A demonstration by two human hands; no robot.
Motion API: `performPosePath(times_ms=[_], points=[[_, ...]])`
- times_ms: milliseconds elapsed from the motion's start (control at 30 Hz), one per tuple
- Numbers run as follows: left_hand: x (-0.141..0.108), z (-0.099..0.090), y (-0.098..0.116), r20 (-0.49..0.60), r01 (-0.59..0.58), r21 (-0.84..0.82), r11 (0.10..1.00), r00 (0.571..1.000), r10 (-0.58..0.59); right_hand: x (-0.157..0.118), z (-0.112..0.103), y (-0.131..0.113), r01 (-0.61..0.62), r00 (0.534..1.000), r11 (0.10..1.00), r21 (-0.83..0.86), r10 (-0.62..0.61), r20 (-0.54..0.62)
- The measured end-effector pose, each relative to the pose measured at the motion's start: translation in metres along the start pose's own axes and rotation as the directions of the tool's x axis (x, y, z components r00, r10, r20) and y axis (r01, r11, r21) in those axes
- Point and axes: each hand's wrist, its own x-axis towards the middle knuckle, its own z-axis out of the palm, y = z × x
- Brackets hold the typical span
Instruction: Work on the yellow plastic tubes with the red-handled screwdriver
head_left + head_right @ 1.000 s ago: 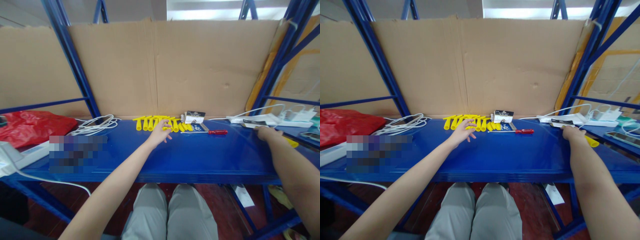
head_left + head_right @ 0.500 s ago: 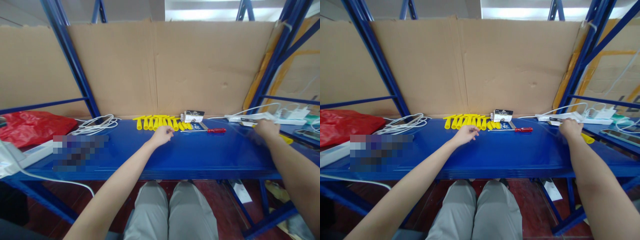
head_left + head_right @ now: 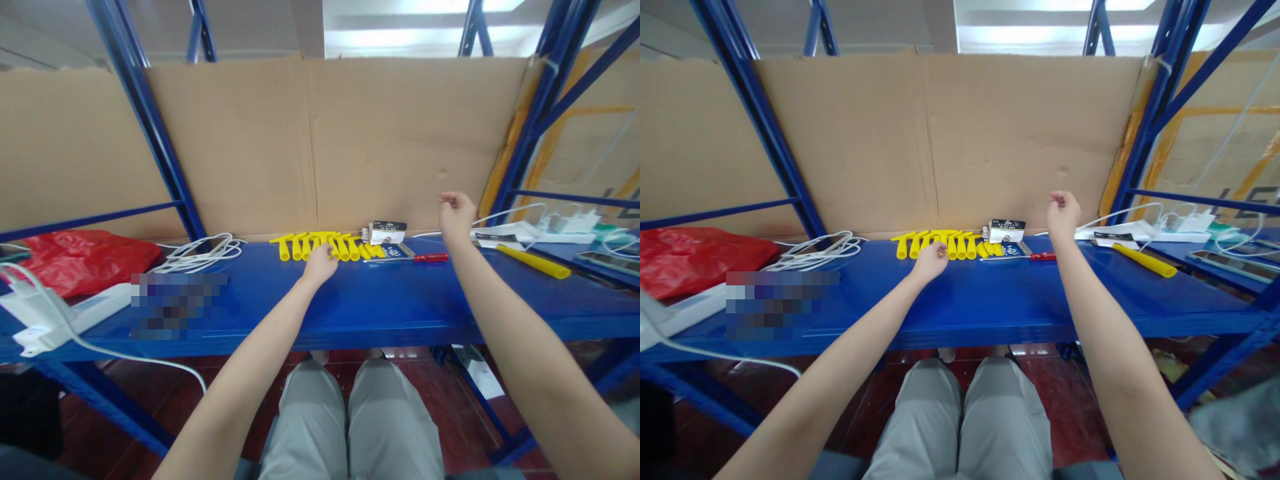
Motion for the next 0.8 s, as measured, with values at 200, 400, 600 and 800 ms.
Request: performPosePath(times_ms=[200,400,600,800], points=[[0.024,-0.034,-0.03,-0.058,0.271,0.169,0.948,0.962,-0.265,-0.046,0.016,0.008,-0.069,0.981,0.997,0.028,0.062,0.186],[0.03,-0.042,-0.073,0.018,0.255,0.363,0.896,0.96,-0.28,-0.058,0.015,0.015,-0.03,0.958,0.999,-0.015,0.033,0.285],[0.043,-0.036,-0.099,0.142,0.241,0.419,0.876,0.935,-0.325,-0.062,0.02,0.011,-0.044,0.931,0.998,-0.04,0.056,0.36],[0.042,-0.036,-0.098,0.11,0.24,0.451,0.86,0.941,-0.32,-0.061,0.019,0.011,-0.05,0.924,0.998,-0.046,0.063,0.378]])
